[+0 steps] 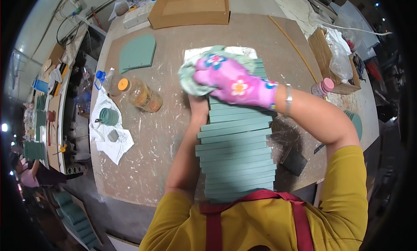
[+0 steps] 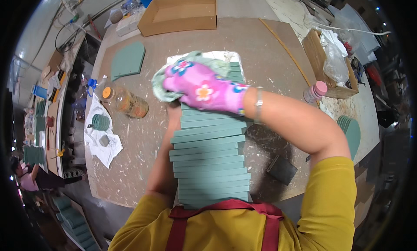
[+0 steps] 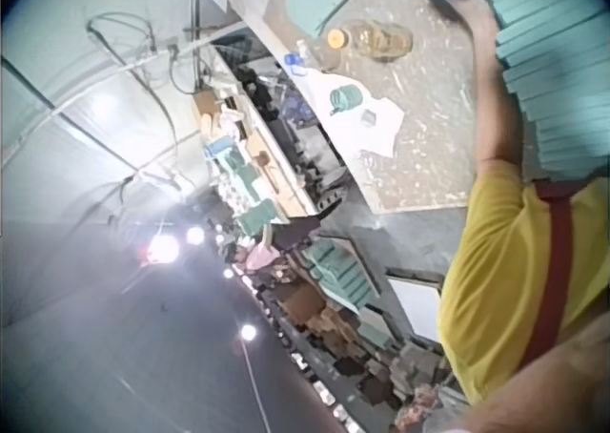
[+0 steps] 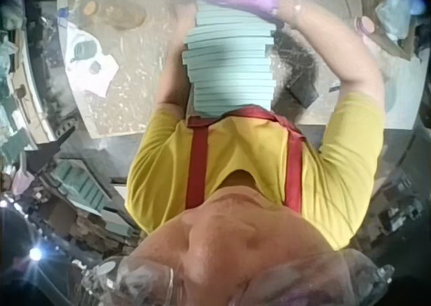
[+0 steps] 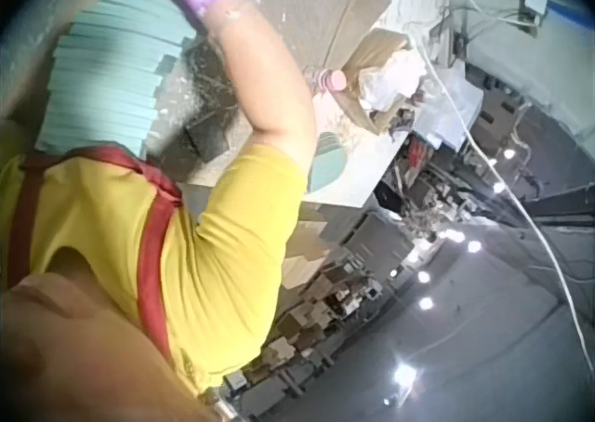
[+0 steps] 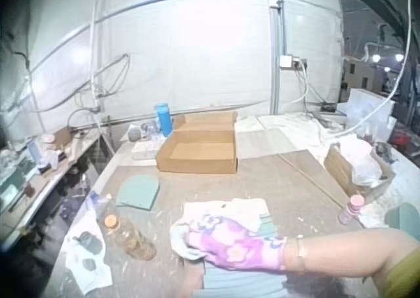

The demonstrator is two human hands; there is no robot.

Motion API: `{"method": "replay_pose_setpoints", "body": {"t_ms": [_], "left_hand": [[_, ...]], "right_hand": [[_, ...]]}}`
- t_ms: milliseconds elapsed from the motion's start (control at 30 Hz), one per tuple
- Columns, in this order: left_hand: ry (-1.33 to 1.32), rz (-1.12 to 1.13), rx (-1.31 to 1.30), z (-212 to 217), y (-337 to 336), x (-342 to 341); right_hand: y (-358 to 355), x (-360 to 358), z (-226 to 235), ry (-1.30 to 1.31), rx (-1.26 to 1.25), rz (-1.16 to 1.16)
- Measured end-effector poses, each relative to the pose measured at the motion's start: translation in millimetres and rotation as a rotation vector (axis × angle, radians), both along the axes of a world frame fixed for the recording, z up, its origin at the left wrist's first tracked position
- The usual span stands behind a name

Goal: The person wipes a stack of green wooden slats using a cloth, occasionally applies liquid from a bottle to the cloth, and handles the slats to clean their edges.

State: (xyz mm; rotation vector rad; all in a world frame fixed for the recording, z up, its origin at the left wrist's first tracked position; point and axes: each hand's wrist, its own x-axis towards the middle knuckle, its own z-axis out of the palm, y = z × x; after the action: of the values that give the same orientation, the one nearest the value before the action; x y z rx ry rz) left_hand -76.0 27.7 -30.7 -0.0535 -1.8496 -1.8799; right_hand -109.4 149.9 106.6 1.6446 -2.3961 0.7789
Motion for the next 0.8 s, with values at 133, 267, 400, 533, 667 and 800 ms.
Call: {"method": "replay_pose_setpoints", "body": {"t_ms": [133,267,400,533,667,800], "left_hand": [[-0.094,-0.123,0.296,-1,8,-5],[-0.310,-0.071,0.144,32,3,-6],[-0.183,-0.048,0.216,0,7,-10],[-0.120,-0.073,-0.195,-46,-4,-14],[-0.305,-0.059,0.085,32,10,-8],[-0.280,-0.081,0.078,43,7,-3]], "right_hand": [[-11,-19,4,-0.116,-0.050,0.044],[29,-21,67,-0.751,0.111,-0.221],[22,-4,4,-0.022,-0.059,-0.067],[-35,-17,-6,-0.003,-0.025,0.136],[19,-53,26,-0.394,-0.231,-0.072],[71,-37,42,-0.487,0.021,-0.175]]}}
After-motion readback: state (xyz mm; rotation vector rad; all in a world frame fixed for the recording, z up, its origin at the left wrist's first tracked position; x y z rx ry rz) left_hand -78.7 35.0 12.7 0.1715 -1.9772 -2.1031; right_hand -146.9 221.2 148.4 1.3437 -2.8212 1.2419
